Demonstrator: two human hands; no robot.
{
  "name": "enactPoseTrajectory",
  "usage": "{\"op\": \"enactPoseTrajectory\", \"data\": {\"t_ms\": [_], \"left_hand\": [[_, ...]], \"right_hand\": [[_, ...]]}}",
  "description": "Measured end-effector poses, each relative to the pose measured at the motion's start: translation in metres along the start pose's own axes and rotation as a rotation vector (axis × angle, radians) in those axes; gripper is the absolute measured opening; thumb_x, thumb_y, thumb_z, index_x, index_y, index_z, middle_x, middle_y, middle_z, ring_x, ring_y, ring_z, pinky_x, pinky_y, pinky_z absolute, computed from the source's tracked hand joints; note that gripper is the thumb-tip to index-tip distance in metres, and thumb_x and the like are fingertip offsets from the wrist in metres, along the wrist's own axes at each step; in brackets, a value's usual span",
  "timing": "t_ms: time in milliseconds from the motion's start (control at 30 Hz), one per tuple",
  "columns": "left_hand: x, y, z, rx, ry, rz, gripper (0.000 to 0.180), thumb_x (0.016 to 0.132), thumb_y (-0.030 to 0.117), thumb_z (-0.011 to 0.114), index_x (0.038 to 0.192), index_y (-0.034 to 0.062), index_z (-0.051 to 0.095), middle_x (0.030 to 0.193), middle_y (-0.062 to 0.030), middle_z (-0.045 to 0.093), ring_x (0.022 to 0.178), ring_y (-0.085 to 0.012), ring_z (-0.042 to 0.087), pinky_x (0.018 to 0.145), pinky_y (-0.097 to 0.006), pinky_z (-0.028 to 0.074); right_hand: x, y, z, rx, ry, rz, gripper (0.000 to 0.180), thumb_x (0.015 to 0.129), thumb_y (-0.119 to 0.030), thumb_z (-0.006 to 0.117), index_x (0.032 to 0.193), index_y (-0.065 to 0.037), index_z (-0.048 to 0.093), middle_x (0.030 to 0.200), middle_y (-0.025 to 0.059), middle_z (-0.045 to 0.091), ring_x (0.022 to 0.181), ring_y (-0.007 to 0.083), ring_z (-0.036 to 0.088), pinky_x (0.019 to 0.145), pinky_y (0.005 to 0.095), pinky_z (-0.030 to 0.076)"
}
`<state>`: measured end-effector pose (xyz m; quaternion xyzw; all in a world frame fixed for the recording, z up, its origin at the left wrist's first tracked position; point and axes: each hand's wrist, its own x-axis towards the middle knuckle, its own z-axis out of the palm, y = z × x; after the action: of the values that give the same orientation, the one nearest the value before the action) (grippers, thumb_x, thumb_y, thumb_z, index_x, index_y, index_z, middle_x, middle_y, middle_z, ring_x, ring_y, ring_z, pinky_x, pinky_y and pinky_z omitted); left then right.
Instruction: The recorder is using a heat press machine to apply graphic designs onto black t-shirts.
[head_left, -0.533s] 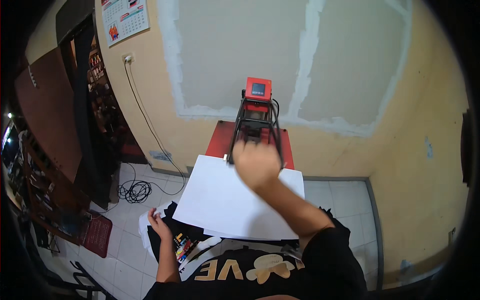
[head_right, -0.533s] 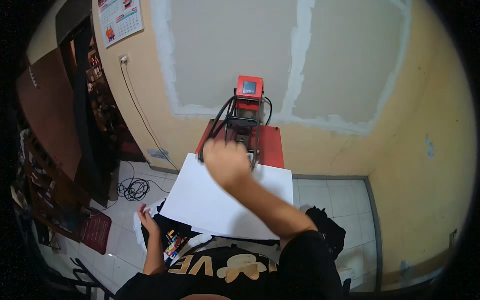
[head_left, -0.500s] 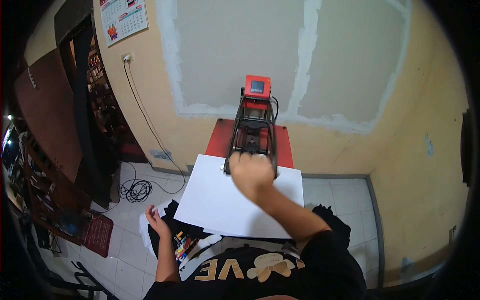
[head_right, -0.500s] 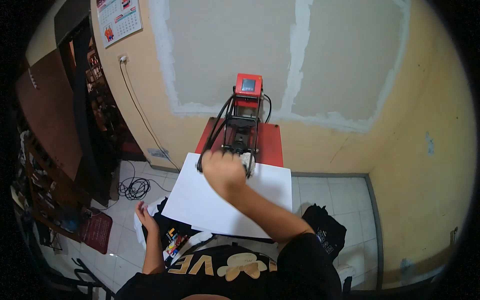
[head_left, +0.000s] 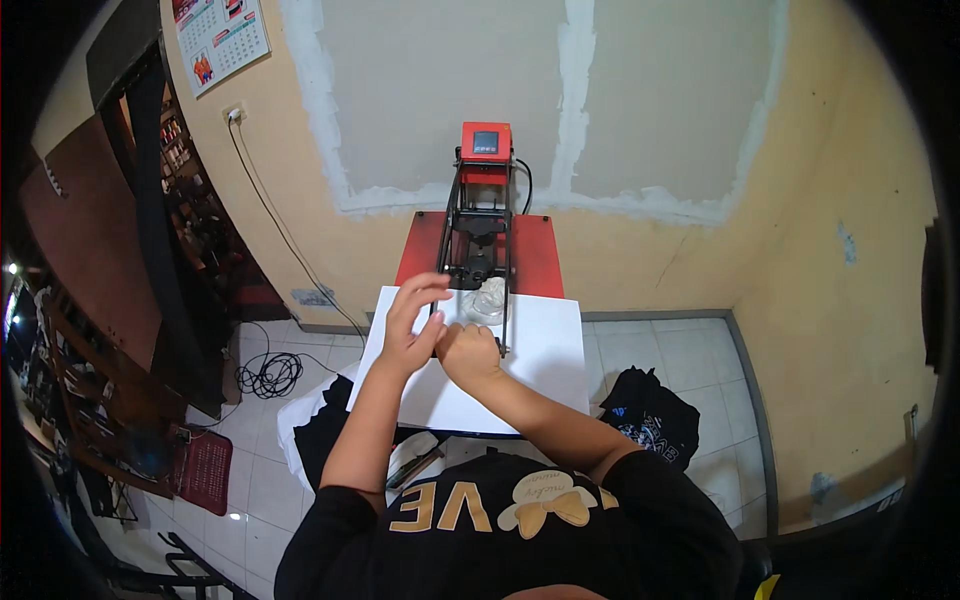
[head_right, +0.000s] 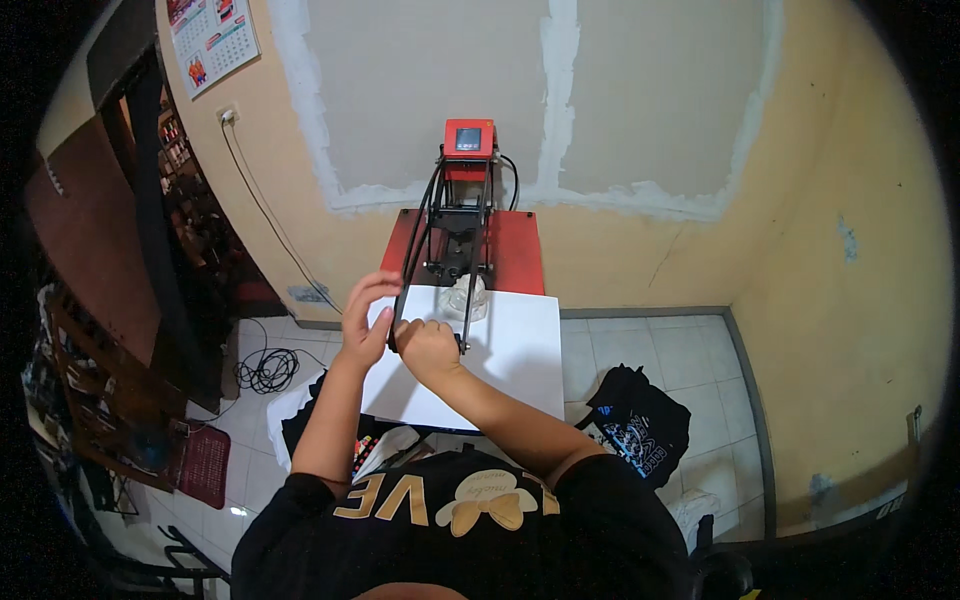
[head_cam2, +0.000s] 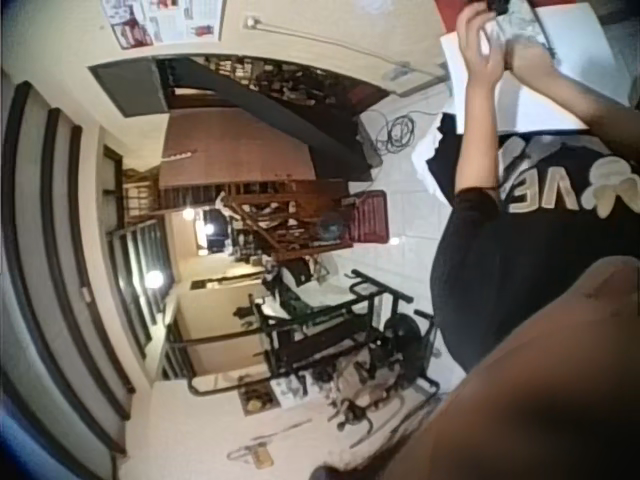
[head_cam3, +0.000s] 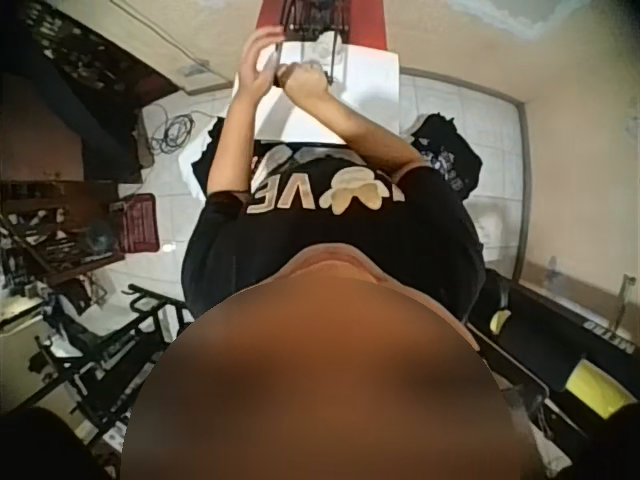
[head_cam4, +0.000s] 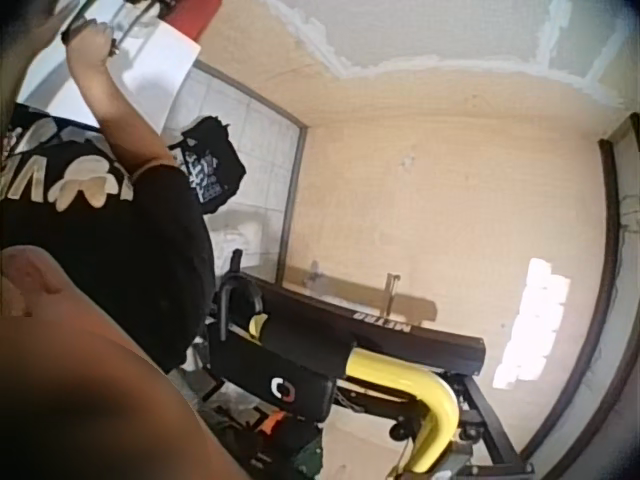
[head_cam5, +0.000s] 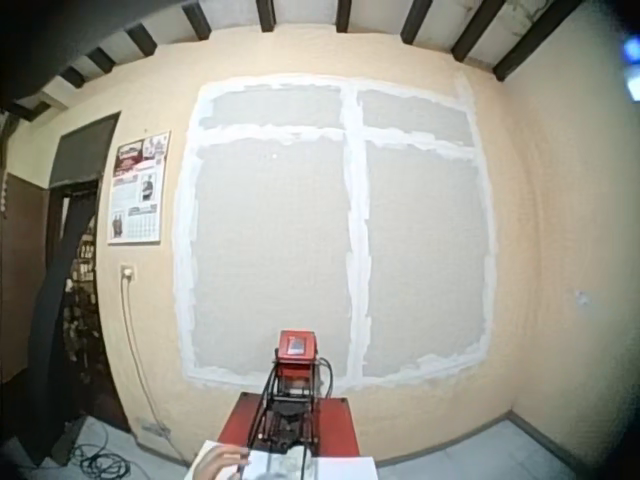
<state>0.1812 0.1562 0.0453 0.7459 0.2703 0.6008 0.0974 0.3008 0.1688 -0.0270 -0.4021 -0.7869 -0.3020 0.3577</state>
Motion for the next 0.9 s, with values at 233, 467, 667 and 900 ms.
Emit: {"op": "enactPoseTrajectory", "data": {"t_ms": [233, 467, 667, 900], "left_hand": [[0.018, -0.023, 0.026, 0.0, -0.308, -0.016, 0.026, 0.084, 0.012, 0.055, 0.109, 0.0042, 0.059, 0.117, -0.0135, 0.056, 0.11, -0.0276, 0.053, 0.095, -0.038, 0.04], [0.02, -0.026, 0.032, 0.124, -0.689, -0.394, 0.039, 0.086, 0.026, 0.059, 0.122, 0.0128, 0.056, 0.111, -0.0086, 0.064, 0.104, -0.0254, 0.059, 0.089, -0.035, 0.044], [0.022, -0.029, 0.034, 0.242, -0.847, -0.47, 0.047, 0.084, 0.044, 0.056, 0.125, 0.0212, 0.05, 0.108, -0.0087, 0.066, 0.1, -0.0302, 0.061, 0.085, -0.037, 0.046], [0.009, -0.037, 0.036, 0.274, -0.825, -0.395, 0.051, 0.082, 0.051, 0.055, 0.122, 0.0212, 0.049, 0.108, -0.0073, 0.066, 0.098, -0.0297, 0.062, 0.08, -0.038, 0.046]], "right_hand": [[-0.004, -0.001, 0.006, 0.033, 0.052, -0.044, 0.008, 0.065, -0.022, 0.063, 0.066, -0.015, 0.059, 0.056, 0.0004, 0.051, 0.047, 0.0172, 0.052, 0.043, 0.0317, 0.037], [-0.006, 0.005, 0.016, 0.036, 0.075, -0.071, 0.025, 0.063, -0.02, 0.062, 0.086, -0.009, 0.068, 0.077, 0.0095, 0.064, 0.064, 0.0223, 0.062, 0.053, 0.0346, 0.045], [-0.005, 0.003, 0.007, -0.043, -0.005, -0.016, 0.028, 0.067, -0.021, 0.062, 0.092, -0.009, 0.068, 0.086, 0.0114, 0.065, 0.073, 0.0245, 0.065, 0.057, 0.0356, 0.047], [-0.014, -0.003, 0.008, 0.067, 0.047, -0.031, 0.03, 0.067, -0.02, 0.063, 0.094, -0.009, 0.068, 0.089, 0.0109, 0.065, 0.077, 0.0242, 0.065, 0.062, 0.0369, 0.049]]}}
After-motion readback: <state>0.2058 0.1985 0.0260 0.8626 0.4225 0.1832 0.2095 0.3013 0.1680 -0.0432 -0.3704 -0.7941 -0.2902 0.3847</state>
